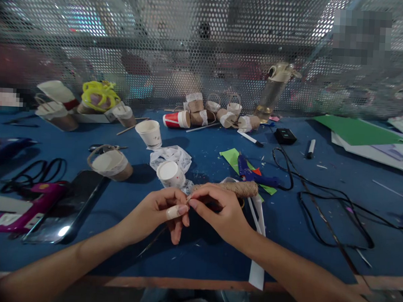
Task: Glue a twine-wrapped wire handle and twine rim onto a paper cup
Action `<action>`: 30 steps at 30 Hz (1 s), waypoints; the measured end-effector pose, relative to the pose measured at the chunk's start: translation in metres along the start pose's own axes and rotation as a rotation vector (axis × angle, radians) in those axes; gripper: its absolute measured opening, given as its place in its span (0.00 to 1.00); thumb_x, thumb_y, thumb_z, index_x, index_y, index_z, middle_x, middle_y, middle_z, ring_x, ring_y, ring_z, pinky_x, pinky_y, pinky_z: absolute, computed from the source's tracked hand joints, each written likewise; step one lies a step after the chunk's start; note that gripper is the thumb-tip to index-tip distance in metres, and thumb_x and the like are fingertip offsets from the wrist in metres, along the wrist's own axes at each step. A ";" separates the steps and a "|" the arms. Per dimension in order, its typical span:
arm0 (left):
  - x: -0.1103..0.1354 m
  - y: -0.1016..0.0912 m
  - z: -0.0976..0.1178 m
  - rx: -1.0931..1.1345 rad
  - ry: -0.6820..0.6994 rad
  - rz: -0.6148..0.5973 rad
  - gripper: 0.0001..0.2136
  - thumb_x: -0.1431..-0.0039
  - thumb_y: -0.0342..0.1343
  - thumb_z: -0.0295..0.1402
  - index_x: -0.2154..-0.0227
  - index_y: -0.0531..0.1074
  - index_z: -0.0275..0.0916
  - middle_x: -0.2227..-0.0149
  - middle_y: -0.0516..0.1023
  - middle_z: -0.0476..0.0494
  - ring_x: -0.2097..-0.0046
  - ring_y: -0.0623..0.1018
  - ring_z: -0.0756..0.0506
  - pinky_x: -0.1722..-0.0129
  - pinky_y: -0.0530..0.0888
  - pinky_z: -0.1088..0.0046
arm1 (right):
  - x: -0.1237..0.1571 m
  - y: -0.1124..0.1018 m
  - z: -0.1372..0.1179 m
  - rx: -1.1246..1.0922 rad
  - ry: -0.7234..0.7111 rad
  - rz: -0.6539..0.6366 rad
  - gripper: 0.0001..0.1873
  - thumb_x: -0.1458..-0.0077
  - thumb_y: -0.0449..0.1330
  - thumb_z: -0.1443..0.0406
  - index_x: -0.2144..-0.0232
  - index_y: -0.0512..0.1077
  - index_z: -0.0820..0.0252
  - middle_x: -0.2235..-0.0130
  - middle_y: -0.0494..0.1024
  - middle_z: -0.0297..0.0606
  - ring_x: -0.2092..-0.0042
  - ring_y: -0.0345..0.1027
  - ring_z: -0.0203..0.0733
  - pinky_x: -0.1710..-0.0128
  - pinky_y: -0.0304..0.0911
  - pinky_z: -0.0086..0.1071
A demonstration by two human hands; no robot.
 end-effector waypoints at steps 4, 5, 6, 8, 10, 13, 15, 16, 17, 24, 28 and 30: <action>-0.001 -0.001 0.000 -0.022 0.016 0.028 0.07 0.39 0.61 0.31 0.68 0.68 0.35 0.73 0.80 0.49 0.79 0.81 0.51 0.80 0.77 0.81 | 0.001 0.000 -0.002 0.000 -0.032 -0.022 0.04 0.41 0.62 0.69 0.64 0.77 0.56 0.64 0.79 0.35 0.61 0.74 0.37 0.61 0.69 0.30; -0.001 -0.001 -0.001 -0.026 0.021 0.033 0.07 0.39 0.61 0.30 0.68 0.68 0.35 0.73 0.80 0.49 0.79 0.81 0.51 0.80 0.77 0.81 | 0.001 0.000 -0.003 -0.002 -0.042 -0.031 0.05 0.40 0.62 0.69 0.63 0.77 0.56 0.64 0.79 0.35 0.61 0.74 0.37 0.61 0.69 0.31; -0.001 -0.002 -0.001 -0.033 0.028 0.039 0.07 0.39 0.61 0.30 0.68 0.67 0.35 0.73 0.79 0.49 0.79 0.81 0.51 0.80 0.77 0.81 | 0.001 0.000 -0.003 -0.004 -0.051 -0.038 0.05 0.40 0.61 0.69 0.63 0.77 0.56 0.64 0.79 0.35 0.61 0.73 0.38 0.61 0.68 0.31; 0.000 -0.002 -0.001 -0.051 0.046 0.052 0.08 0.39 0.61 0.30 0.68 0.67 0.35 0.73 0.79 0.50 0.79 0.81 0.51 0.80 0.77 0.81 | 0.001 0.001 -0.004 -0.001 -0.065 -0.044 0.05 0.40 0.62 0.68 0.62 0.77 0.56 0.63 0.79 0.36 0.61 0.73 0.39 0.61 0.68 0.32; 0.001 -0.002 0.000 -0.083 0.070 0.078 0.08 0.39 0.61 0.31 0.68 0.66 0.35 0.73 0.79 0.49 0.79 0.81 0.51 0.80 0.77 0.80 | 0.001 0.001 -0.004 0.005 -0.066 -0.036 0.04 0.41 0.63 0.68 0.62 0.77 0.56 0.64 0.79 0.36 0.61 0.73 0.39 0.62 0.68 0.33; 0.003 -0.003 0.001 -0.141 0.090 0.117 0.09 0.40 0.62 0.32 0.68 0.67 0.36 0.73 0.79 0.49 0.79 0.80 0.51 0.79 0.77 0.80 | 0.001 0.001 -0.002 0.005 -0.050 -0.020 0.03 0.41 0.63 0.67 0.64 0.77 0.56 0.66 0.79 0.36 0.63 0.74 0.39 0.62 0.69 0.33; 0.003 -0.003 0.002 -0.159 0.081 0.116 0.09 0.40 0.62 0.33 0.67 0.68 0.36 0.72 0.78 0.49 0.79 0.80 0.51 0.78 0.78 0.79 | 0.001 0.001 -0.002 0.001 -0.041 -0.009 0.03 0.41 0.63 0.67 0.64 0.77 0.56 0.66 0.79 0.36 0.63 0.74 0.39 0.63 0.69 0.33; 0.003 -0.003 0.002 -0.160 0.070 0.102 0.09 0.39 0.61 0.34 0.66 0.68 0.36 0.72 0.78 0.49 0.78 0.80 0.51 0.78 0.78 0.79 | 0.001 0.000 -0.002 0.000 -0.040 -0.002 0.03 0.41 0.63 0.68 0.64 0.77 0.56 0.65 0.79 0.36 0.63 0.74 0.39 0.63 0.69 0.33; 0.002 -0.003 0.002 -0.159 0.057 0.085 0.09 0.38 0.60 0.35 0.65 0.69 0.36 0.72 0.78 0.49 0.78 0.80 0.51 0.78 0.78 0.79 | 0.001 0.000 -0.002 -0.003 -0.043 0.004 0.04 0.41 0.63 0.68 0.64 0.77 0.56 0.65 0.79 0.36 0.63 0.74 0.39 0.63 0.69 0.33; 0.002 -0.001 0.001 -0.151 0.009 0.007 0.11 0.34 0.55 0.37 0.68 0.71 0.34 0.71 0.80 0.45 0.79 0.80 0.50 0.80 0.76 0.80 | 0.000 -0.001 -0.002 -0.027 -0.031 -0.027 0.04 0.40 0.62 0.67 0.63 0.77 0.55 0.65 0.78 0.36 0.62 0.74 0.38 0.62 0.70 0.32; 0.002 -0.004 0.001 -0.145 0.034 0.041 0.09 0.34 0.56 0.36 0.67 0.71 0.34 0.71 0.79 0.47 0.80 0.80 0.52 0.80 0.75 0.81 | -0.001 0.001 0.002 -0.058 0.043 -0.062 0.04 0.40 0.63 0.64 0.62 0.77 0.55 0.63 0.77 0.37 0.64 0.74 0.38 0.67 0.71 0.29; 0.003 -0.004 0.002 -0.147 0.046 0.054 0.10 0.35 0.56 0.35 0.67 0.72 0.34 0.71 0.79 0.47 0.80 0.80 0.52 0.80 0.75 0.81 | -0.002 0.001 0.003 -0.067 0.054 -0.060 0.04 0.40 0.63 0.63 0.62 0.77 0.55 0.63 0.77 0.36 0.65 0.73 0.37 0.68 0.70 0.28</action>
Point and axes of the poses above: each hand's wrist, its own x-axis away from the middle knuckle, its own y-axis out of the palm, z = x × y, the point moved 4 cm from there along -x, towards the middle knuckle
